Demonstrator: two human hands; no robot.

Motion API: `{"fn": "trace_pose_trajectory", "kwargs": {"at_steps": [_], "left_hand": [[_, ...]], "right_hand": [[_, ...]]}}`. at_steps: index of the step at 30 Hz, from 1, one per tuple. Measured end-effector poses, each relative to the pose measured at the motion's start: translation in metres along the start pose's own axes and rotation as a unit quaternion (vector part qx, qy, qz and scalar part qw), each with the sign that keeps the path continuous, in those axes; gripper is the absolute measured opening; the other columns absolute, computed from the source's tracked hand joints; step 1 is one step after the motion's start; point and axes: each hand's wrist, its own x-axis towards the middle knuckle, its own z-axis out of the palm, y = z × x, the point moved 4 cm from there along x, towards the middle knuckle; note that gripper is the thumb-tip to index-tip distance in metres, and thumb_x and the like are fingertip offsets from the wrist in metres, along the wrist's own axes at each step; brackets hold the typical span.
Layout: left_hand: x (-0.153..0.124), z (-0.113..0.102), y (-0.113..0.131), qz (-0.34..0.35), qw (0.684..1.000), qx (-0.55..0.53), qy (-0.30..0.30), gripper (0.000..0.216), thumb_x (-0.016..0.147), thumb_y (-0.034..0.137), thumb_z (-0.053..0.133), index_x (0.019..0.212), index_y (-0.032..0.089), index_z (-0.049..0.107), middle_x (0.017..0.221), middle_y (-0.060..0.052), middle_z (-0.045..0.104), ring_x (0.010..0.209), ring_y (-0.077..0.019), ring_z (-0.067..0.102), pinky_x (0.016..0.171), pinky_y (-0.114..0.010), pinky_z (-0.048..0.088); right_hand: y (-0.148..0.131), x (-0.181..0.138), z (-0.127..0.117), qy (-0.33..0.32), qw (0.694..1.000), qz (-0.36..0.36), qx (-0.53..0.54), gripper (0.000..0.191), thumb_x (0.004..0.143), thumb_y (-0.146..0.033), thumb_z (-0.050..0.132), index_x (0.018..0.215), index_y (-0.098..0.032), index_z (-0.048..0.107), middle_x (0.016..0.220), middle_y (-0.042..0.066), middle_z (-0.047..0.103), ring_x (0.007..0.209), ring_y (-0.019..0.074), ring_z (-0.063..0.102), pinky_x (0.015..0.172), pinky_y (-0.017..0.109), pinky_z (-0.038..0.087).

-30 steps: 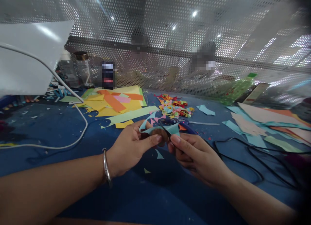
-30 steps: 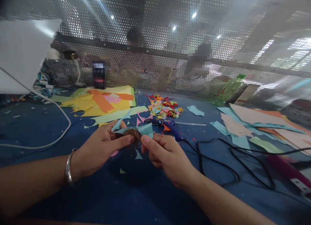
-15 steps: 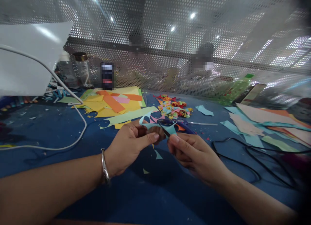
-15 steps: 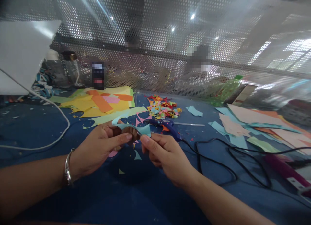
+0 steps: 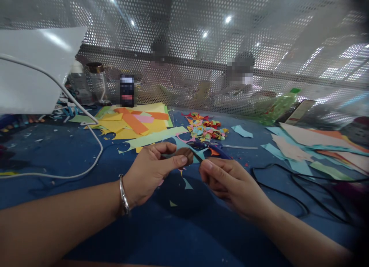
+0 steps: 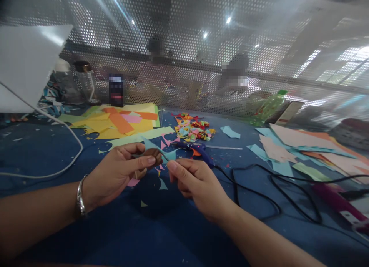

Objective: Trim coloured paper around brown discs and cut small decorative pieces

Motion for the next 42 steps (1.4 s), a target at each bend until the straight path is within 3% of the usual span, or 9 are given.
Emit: {"fn": "trace_pose_trajectory", "kwargs": {"at_steps": [6, 19, 42], "left_hand": [[0.0002, -0.003, -0.0016, -0.001, 0.999, 0.039, -0.007, 0.028, 0.069, 0.033, 0.082, 0.083, 0.016, 0.065, 0.057, 0.004, 0.057, 0.041, -0.0024, 0.033, 0.038, -0.019, 0.017], [0.0015, -0.0016, -0.001, -0.014, 0.999, 0.047, -0.021, 0.028, 0.069, 0.035, 0.08, 0.085, 0.016, 0.067, 0.058, 0.005, 0.055, 0.043, -0.0038, 0.031, 0.04, -0.023, 0.014], [0.0005, 0.0002, 0.0045, -0.014, 0.996, 0.084, -0.007, 0.017, 0.066, 0.028, 0.071, 0.067, 0.017, 0.059, 0.046, 0.008, 0.039, 0.041, -0.0062, 0.027, 0.041, -0.025, 0.018]], "right_hand": [[0.0012, 0.0017, -0.0009, 0.003, 1.0, 0.008, 0.003, 0.053, 0.078, -0.065, 0.067, 0.063, -0.017, 0.053, 0.044, -0.012, 0.025, 0.039, 0.0028, 0.016, 0.038, 0.02, 0.009], [0.0022, 0.0003, -0.001, -0.002, 1.0, 0.009, 0.0, 0.051, 0.078, -0.065, 0.067, 0.063, -0.018, 0.052, 0.044, -0.012, 0.024, 0.038, 0.0029, 0.015, 0.037, 0.02, 0.008], [-0.0034, 0.0017, -0.0046, 0.004, 0.995, -0.037, -0.096, 0.05, 0.084, -0.062, 0.061, 0.063, -0.018, 0.053, 0.046, -0.01, 0.026, 0.041, 0.0049, 0.017, 0.038, 0.022, 0.011]]}}
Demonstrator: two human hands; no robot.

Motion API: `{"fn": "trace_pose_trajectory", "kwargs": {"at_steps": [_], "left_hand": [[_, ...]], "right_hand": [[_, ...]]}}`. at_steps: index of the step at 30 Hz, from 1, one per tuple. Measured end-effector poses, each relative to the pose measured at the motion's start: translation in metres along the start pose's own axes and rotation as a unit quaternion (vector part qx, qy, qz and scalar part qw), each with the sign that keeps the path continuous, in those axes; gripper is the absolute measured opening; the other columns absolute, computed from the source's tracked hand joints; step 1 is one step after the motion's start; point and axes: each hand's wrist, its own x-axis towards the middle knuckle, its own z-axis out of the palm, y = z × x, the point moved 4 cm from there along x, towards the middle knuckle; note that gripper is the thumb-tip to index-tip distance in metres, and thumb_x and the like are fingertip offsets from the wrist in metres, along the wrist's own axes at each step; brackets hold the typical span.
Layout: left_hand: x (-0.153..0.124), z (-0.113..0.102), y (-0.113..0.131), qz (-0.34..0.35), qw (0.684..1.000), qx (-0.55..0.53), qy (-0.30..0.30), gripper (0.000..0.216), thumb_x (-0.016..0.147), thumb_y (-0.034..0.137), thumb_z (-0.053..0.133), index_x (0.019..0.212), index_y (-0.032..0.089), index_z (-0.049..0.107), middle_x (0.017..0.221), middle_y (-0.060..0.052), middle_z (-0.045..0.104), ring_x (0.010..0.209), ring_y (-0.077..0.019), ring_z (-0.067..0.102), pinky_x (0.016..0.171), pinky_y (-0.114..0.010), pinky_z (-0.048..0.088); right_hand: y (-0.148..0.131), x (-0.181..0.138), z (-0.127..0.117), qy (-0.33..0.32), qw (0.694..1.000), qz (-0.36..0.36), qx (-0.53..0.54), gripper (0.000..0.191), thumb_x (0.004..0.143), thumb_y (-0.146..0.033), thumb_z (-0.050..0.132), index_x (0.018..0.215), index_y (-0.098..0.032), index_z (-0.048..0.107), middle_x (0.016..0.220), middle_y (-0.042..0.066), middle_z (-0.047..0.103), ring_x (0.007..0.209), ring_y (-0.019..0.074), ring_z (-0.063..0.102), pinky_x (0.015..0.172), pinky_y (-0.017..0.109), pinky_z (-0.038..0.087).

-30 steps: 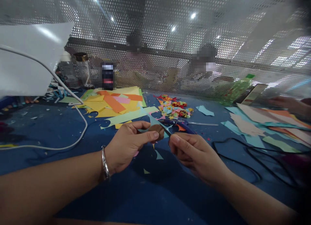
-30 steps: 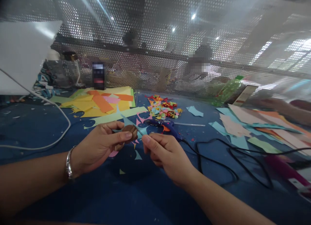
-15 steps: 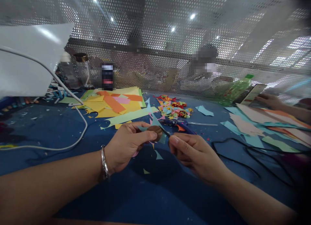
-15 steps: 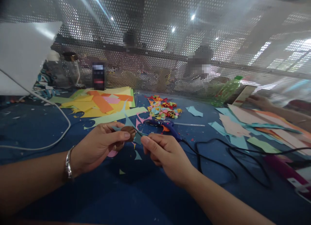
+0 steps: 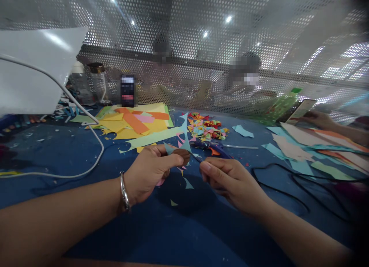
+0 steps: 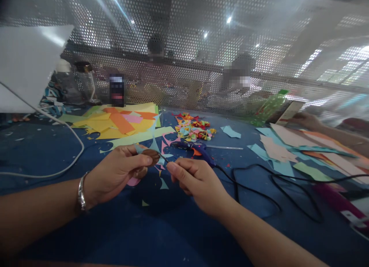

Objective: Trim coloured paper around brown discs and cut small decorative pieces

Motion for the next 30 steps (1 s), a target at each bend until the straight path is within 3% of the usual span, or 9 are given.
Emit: {"fn": "trace_pose_trajectory", "kwargs": {"at_steps": [10, 30], "left_hand": [[0.0, -0.0013, -0.0014, -0.009, 1.0, 0.015, -0.001, 0.015, 0.067, 0.03, 0.07, 0.071, 0.016, 0.064, 0.045, 0.007, 0.04, 0.041, -0.0067, 0.027, 0.041, -0.025, 0.018], [0.0003, -0.0016, -0.0003, 0.011, 0.998, 0.055, 0.004, 0.013, 0.069, 0.029, 0.065, 0.065, 0.018, 0.059, 0.044, 0.008, 0.037, 0.04, -0.0063, 0.027, 0.041, -0.024, 0.018]], "right_hand": [[0.0025, 0.0007, -0.0004, -0.004, 1.0, 0.002, -0.006, 0.048, 0.085, -0.061, 0.06, 0.063, -0.019, 0.053, 0.047, -0.011, 0.025, 0.04, 0.0054, 0.017, 0.037, 0.023, 0.01], [0.0014, -0.001, -0.0009, -0.002, 1.0, 0.004, -0.028, 0.052, 0.081, -0.067, 0.06, 0.061, -0.02, 0.052, 0.048, -0.01, 0.023, 0.041, 0.0063, 0.017, 0.038, 0.023, 0.012]]}}
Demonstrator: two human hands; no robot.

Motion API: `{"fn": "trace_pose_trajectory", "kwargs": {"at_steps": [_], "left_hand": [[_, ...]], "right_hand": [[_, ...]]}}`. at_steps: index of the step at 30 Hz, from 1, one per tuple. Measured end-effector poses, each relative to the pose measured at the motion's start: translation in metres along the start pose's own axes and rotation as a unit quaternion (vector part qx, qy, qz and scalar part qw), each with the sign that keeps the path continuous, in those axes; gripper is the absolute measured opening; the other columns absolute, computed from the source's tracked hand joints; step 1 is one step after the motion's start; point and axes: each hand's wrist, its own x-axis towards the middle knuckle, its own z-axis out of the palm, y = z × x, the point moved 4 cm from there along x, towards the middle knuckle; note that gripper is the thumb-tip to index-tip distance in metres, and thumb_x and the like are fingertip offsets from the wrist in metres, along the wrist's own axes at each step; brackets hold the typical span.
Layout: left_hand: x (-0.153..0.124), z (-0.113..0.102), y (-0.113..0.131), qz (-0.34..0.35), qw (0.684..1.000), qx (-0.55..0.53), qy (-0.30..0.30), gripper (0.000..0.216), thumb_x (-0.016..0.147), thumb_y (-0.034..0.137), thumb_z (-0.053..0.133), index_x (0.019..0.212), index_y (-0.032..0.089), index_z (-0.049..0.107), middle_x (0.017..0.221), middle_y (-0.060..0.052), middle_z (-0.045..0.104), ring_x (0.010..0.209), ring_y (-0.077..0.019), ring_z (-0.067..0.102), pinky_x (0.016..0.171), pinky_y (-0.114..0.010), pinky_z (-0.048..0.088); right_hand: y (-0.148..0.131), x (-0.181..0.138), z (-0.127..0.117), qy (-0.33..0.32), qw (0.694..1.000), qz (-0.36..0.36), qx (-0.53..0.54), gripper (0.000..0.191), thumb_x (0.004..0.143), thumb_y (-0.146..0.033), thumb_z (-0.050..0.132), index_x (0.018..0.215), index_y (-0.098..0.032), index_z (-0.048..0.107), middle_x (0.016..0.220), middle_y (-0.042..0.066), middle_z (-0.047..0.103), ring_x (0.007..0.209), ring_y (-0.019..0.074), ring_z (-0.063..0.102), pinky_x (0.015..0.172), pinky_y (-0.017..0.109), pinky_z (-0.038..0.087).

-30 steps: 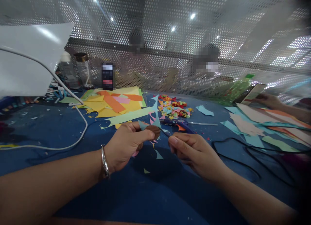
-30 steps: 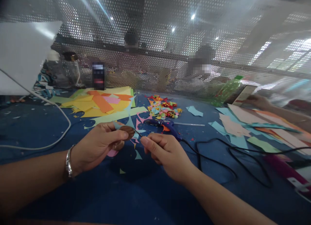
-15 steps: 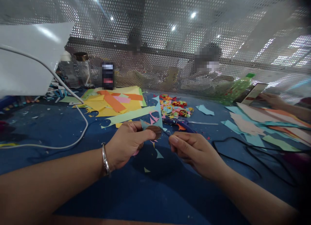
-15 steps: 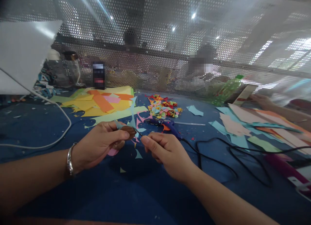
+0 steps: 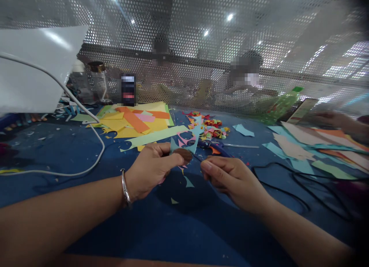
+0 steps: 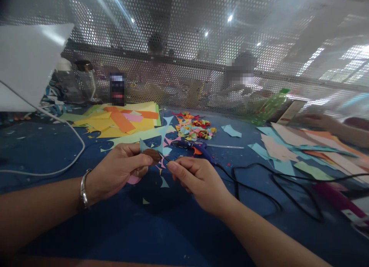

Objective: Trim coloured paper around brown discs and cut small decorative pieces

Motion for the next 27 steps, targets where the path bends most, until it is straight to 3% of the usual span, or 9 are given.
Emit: {"fn": "trace_pose_trajectory", "kwargs": {"at_steps": [5, 15, 27], "left_hand": [[-0.0014, -0.0018, 0.003, 0.035, 0.999, 0.034, -0.002, 0.01, 0.068, 0.024, 0.063, 0.064, 0.018, 0.057, 0.049, 0.008, 0.037, 0.044, -0.006, 0.029, 0.043, -0.022, 0.021], [-0.0029, -0.0025, 0.007, 0.07, 0.995, 0.07, 0.005, 0.014, 0.07, 0.018, 0.057, 0.074, 0.016, 0.071, 0.046, 0.006, 0.041, 0.043, -0.0075, 0.031, 0.043, -0.022, 0.026], [-0.0011, -0.0027, 0.0053, 0.095, 0.987, 0.126, -0.015, 0.013, 0.071, 0.019, 0.056, 0.065, 0.017, 0.067, 0.045, 0.007, 0.04, 0.04, -0.0065, 0.032, 0.042, -0.021, 0.027]], "right_hand": [[0.001, -0.0005, -0.0011, -0.006, 1.0, -0.012, -0.012, 0.049, 0.084, -0.064, 0.059, 0.062, -0.02, 0.052, 0.051, -0.009, 0.023, 0.042, 0.0068, 0.017, 0.038, 0.023, 0.013], [-0.0007, -0.0005, -0.0022, -0.014, 0.998, -0.031, -0.046, 0.048, 0.089, -0.061, 0.055, 0.064, -0.02, 0.052, 0.053, -0.008, 0.024, 0.044, 0.0075, 0.02, 0.039, 0.023, 0.015], [0.0018, -0.0003, -0.0012, -0.021, 0.998, -0.025, -0.047, 0.048, 0.089, -0.062, 0.055, 0.066, -0.02, 0.052, 0.052, -0.009, 0.024, 0.043, 0.0071, 0.019, 0.039, 0.023, 0.015]]}}
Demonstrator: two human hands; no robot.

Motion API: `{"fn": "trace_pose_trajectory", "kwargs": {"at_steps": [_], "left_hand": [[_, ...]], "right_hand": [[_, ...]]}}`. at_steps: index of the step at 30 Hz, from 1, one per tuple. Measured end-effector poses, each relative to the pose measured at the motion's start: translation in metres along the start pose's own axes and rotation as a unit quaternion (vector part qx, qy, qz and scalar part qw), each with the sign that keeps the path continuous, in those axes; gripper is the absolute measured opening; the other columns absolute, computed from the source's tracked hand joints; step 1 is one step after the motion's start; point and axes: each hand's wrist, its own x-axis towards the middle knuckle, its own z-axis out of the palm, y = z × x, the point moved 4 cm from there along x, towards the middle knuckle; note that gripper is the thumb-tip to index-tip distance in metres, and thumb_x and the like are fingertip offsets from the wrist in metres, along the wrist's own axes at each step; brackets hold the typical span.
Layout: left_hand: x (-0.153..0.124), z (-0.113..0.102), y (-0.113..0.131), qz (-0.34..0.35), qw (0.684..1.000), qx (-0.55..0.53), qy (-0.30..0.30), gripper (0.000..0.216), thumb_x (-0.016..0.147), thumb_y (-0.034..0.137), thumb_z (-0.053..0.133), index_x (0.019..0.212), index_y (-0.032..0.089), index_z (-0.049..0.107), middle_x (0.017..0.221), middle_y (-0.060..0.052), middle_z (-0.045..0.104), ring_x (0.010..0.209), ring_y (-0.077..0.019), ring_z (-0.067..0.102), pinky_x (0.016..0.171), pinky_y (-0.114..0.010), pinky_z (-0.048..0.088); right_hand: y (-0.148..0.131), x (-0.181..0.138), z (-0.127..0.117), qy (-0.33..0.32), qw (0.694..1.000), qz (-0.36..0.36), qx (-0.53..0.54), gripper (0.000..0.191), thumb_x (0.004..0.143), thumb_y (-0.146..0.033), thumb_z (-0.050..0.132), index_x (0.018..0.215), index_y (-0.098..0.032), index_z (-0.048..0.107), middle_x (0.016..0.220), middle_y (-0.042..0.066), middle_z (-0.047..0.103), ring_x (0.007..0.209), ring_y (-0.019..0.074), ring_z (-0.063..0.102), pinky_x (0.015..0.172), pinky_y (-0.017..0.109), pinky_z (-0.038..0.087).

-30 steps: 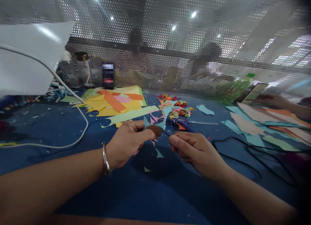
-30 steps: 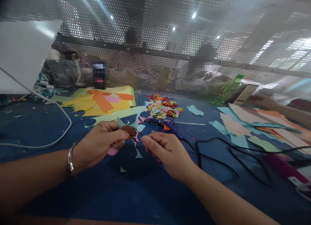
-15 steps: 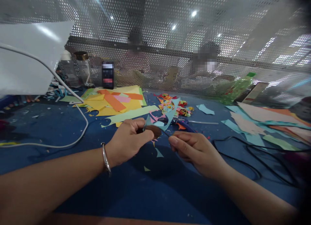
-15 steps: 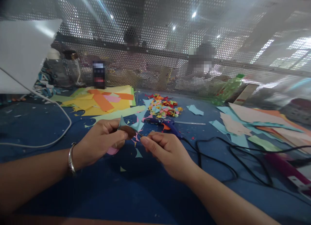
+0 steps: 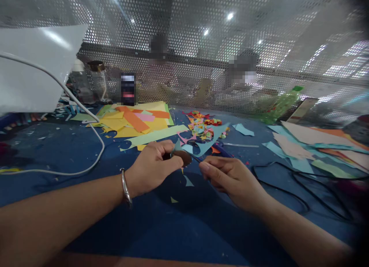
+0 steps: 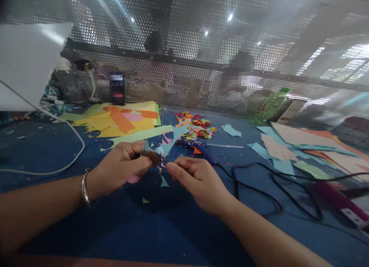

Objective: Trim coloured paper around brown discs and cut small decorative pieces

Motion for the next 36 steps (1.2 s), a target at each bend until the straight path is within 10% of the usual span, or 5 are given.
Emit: {"fn": "trace_pose_trajectory", "kwargs": {"at_steps": [18, 36], "left_hand": [[-0.001, 0.018, -0.011, -0.044, 0.987, -0.005, -0.153, 0.015, 0.076, 0.029, 0.063, 0.077, 0.014, 0.064, 0.065, 0.004, 0.049, 0.058, -0.0086, 0.04, 0.055, -0.023, 0.032], [-0.002, 0.014, -0.001, -0.091, 0.979, -0.18, -0.023, 0.017, 0.079, 0.015, 0.067, 0.072, 0.016, 0.051, 0.065, 0.001, 0.065, 0.058, -0.0065, 0.058, 0.055, -0.017, 0.043]], "right_hand": [[-0.011, 0.004, 0.003, 0.038, 0.998, -0.033, -0.025, 0.033, 0.083, -0.046, 0.065, 0.071, -0.018, 0.055, 0.061, -0.005, 0.042, 0.053, 0.0087, 0.033, 0.049, 0.023, 0.029], [-0.006, 0.004, 0.004, 0.043, 0.993, -0.008, 0.106, 0.04, 0.08, -0.056, 0.07, 0.082, -0.018, 0.058, 0.055, -0.01, 0.03, 0.044, 0.005, 0.017, 0.041, 0.024, 0.01]]}}
